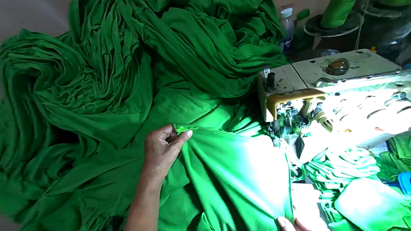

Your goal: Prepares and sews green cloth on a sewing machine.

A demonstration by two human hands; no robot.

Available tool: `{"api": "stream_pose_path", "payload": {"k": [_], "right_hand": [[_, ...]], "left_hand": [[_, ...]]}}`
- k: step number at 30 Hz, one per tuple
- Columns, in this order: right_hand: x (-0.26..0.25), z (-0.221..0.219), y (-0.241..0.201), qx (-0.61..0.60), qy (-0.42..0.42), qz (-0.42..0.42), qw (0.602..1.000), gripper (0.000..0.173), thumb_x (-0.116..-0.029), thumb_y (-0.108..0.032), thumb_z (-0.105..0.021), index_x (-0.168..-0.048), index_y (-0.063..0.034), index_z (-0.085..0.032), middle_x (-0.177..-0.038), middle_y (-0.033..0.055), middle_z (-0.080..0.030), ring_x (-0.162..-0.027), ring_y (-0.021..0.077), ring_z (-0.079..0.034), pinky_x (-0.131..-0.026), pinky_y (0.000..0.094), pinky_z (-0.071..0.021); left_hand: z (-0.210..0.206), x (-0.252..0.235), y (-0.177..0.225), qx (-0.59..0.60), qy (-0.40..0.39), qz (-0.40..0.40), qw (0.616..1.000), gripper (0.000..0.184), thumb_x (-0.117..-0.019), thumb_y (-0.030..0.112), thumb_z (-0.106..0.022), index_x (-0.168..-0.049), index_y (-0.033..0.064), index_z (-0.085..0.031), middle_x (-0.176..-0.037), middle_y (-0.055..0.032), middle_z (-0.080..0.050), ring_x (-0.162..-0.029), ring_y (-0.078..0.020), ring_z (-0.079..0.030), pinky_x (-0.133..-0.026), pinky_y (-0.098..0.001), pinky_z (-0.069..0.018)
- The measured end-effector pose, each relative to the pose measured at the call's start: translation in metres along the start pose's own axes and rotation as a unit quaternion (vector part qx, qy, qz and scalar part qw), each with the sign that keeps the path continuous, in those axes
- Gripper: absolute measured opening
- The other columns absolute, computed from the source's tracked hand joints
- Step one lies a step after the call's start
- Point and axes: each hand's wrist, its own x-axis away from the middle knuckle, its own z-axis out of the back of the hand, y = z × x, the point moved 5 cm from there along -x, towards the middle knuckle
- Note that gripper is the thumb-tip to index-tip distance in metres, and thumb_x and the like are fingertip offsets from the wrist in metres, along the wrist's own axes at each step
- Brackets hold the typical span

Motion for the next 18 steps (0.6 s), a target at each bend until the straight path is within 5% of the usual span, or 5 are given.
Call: {"api": "stream_pose_path", "payload": {"k": [3, 10, 13, 16, 18], "right_hand": [[-0.022, 0.003, -0.010, 0.145, 0.018, 0.053, 0.988, 0.021, -0.0933, -0.006, -0.063, -0.100, 0.0124, -0.071, -0.070, 0.0082, -0.069, -0.060, 0.0002, -0.061, -0.062, 0.0155, -0.0520], [-0.070, 0.007, -0.011, 0.188, 0.071, 0.107, 0.974, 0.023, -0.0952, -0.023, -0.057, -0.081, -0.0067, -0.065, -0.057, -0.0105, -0.048, -0.051, -0.0088, -0.040, -0.049, 0.0112, -0.0335], [-0.054, 0.001, -0.005, 0.073, 0.000, 0.033, 0.997, 0.015, -0.0937, -0.019, -0.061, -0.087, -0.0088, -0.069, -0.063, -0.0135, -0.061, -0.056, -0.0100, -0.055, -0.054, 0.0105, -0.0469], [-0.001, -0.007, 0.002, -0.008, -0.092, -0.071, 0.993, 0.010, -0.0956, -0.009, -0.063, -0.096, -0.0007, -0.069, -0.077, -0.0046, -0.071, -0.071, -0.0032, -0.067, -0.068, 0.0183, -0.0582], [0.033, -0.010, 0.011, 0.027, -0.128, -0.096, 0.987, 0.014, -0.0938, -0.009, -0.065, -0.090, 0.0035, -0.071, -0.075, 0.0035, -0.072, -0.069, 0.0031, -0.069, -0.069, 0.0260, -0.0588]], "left_hand": [[0.001, -0.016, 0.007, -0.008, -0.015, 0.009, 1.000, 0.028, -0.0911, 0.014, -0.076, -0.074, 0.0073, -0.055, -0.060, 0.0053, -0.045, -0.052, -0.0002, -0.042, -0.051, -0.0174, -0.0364], [0.000, -0.061, 0.024, -0.010, 0.043, -0.034, 0.998, 0.031, -0.0954, 0.020, -0.071, -0.074, 0.0054, -0.053, -0.064, 0.0031, -0.044, -0.057, -0.0051, -0.042, -0.060, -0.0249, -0.0399], [-0.009, -0.047, 0.019, -0.104, -0.005, -0.020, 0.994, 0.030, -0.1009, 0.019, -0.065, -0.096, -0.0112, -0.062, -0.086, -0.0243, -0.060, -0.080, -0.0352, -0.059, -0.076, -0.0552, -0.0474], [-0.008, 0.012, 0.034, -0.137, 0.024, -0.043, 0.989, 0.043, -0.1005, 0.018, -0.064, -0.135, -0.0070, -0.056, -0.131, -0.0341, -0.055, -0.119, -0.0489, -0.057, -0.098, -0.0639, -0.0464], [-0.011, 0.069, 0.051, -0.127, 0.068, -0.098, 0.985, 0.042, -0.0984, 0.018, -0.062, -0.133, -0.0058, -0.061, -0.133, -0.0338, -0.056, -0.124, -0.0492, -0.055, -0.100, -0.0613, -0.0455]]}}
